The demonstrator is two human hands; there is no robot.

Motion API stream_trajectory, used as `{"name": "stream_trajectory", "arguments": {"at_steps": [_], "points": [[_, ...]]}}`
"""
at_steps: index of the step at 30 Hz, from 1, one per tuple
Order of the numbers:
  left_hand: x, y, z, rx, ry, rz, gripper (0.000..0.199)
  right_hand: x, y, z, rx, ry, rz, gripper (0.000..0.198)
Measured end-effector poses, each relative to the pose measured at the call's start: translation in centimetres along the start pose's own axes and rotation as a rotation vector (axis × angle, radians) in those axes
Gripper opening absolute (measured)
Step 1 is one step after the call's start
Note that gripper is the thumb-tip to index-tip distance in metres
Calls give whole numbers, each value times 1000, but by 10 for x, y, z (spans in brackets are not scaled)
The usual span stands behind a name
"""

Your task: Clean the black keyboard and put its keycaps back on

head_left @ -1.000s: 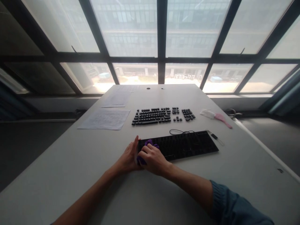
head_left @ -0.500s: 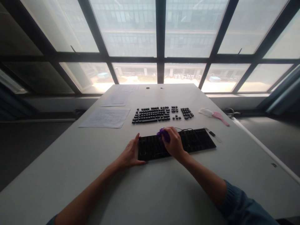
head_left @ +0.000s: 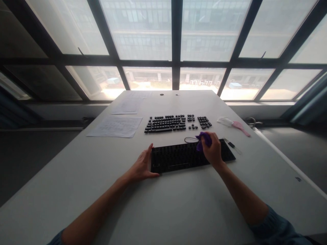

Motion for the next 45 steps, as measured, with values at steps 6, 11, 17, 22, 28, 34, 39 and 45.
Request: {"name": "stream_trajectory", "arguments": {"at_steps": [6, 11, 17, 22, 28, 34, 39, 45], "points": [[1, 0, -4, -16, 7, -13, 138, -20, -8, 38, 24, -84, -156, 19], [1, 1, -4, -15, 17, -19, 137, -6, -25, 44, -7, -98, -447, 25], [-1, 1, -1, 4, 18, -17, 137, -30, -14, 41, 48, -78, -17, 19], [0, 0, -2, -10, 31, -36, 135, 5, -36, 24, -36, -15, -447, 24], [1, -1, -4, -18, 23, -46, 136, -12, -30, 9, -7, 50, -131, 24], [0, 1, -1, -10, 15, -27, 136, 24, -68, -29, -274, 98, -690, 45], [-2, 1, 0, 12, 10, -6, 136, 5, -46, -7, -121, 13, -350, 40], [1, 0, -5, 15, 42, -1, 138, 11, -48, 9, -72, -134, -426, 31]]}}
Point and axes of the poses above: each hand's wrist, its own y-axis towards the middle knuckle, its own x-axis out of the palm, z = x × y, the point moved 6 cm from there along y, towards the middle knuckle, and after that the axes turned 7 degrees about z, right-handed, at the moved point
